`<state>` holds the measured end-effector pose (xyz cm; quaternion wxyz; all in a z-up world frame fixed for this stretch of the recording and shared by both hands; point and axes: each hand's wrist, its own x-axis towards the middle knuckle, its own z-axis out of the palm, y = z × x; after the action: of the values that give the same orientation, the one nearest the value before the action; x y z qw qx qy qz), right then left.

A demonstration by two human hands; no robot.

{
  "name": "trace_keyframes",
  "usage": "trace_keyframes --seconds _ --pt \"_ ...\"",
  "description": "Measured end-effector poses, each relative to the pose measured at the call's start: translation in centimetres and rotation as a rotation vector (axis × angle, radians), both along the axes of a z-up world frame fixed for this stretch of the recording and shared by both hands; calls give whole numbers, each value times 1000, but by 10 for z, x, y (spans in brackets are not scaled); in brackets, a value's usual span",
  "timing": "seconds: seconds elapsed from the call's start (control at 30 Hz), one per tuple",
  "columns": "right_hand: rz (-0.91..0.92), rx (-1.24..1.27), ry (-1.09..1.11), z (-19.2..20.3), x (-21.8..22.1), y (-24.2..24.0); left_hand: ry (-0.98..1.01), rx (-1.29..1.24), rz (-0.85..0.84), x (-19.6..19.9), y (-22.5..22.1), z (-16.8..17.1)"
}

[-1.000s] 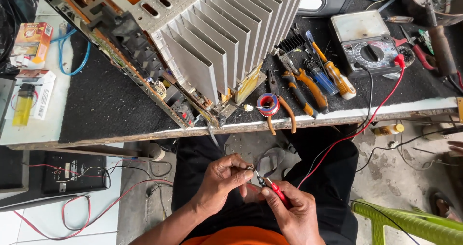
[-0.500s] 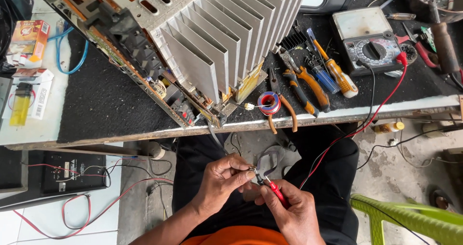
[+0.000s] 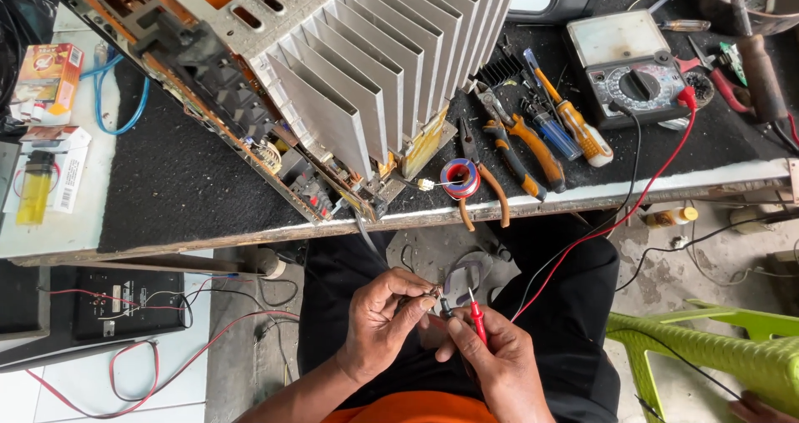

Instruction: Disconnecting internal multi-pin wiring connectors from a circuit board inside an audio amplifier using hands and a small prying tool.

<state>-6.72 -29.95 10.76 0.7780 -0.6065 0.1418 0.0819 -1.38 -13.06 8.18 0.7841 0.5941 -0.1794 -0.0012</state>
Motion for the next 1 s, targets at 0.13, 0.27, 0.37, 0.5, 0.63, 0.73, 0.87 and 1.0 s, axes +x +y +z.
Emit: trace_keyframes --seconds 0.13,0.27,0.37,0.5,0.63,0.73,0.87,1.0 --pt "5 -8 27 0 -1 -1 49 14 26 -1 -1 -7" --pt "18 -76 -44 -2 -1 -1 182 -21 -5 1 -2 -2" --pt "10 -98 -60 -8 -3 0 220 -21 -17 3 -1 -4" --pt "12 -114 -106 -12 -4 0 249 -27 -31 3 0 -3" --pt "19 -114 -188 -16 -6 1 191 -87 -93 3 -1 1" --pt "12 -172 -202 -11 -3 2 184 -81 -67 1 -2 5" --pt "-3 -247 -213 -19 -3 1 301 -116 -12 0 -3 3" --pt "-25 -252 -193 -26 -4 5 345 -147 5 -3 -4 -6"
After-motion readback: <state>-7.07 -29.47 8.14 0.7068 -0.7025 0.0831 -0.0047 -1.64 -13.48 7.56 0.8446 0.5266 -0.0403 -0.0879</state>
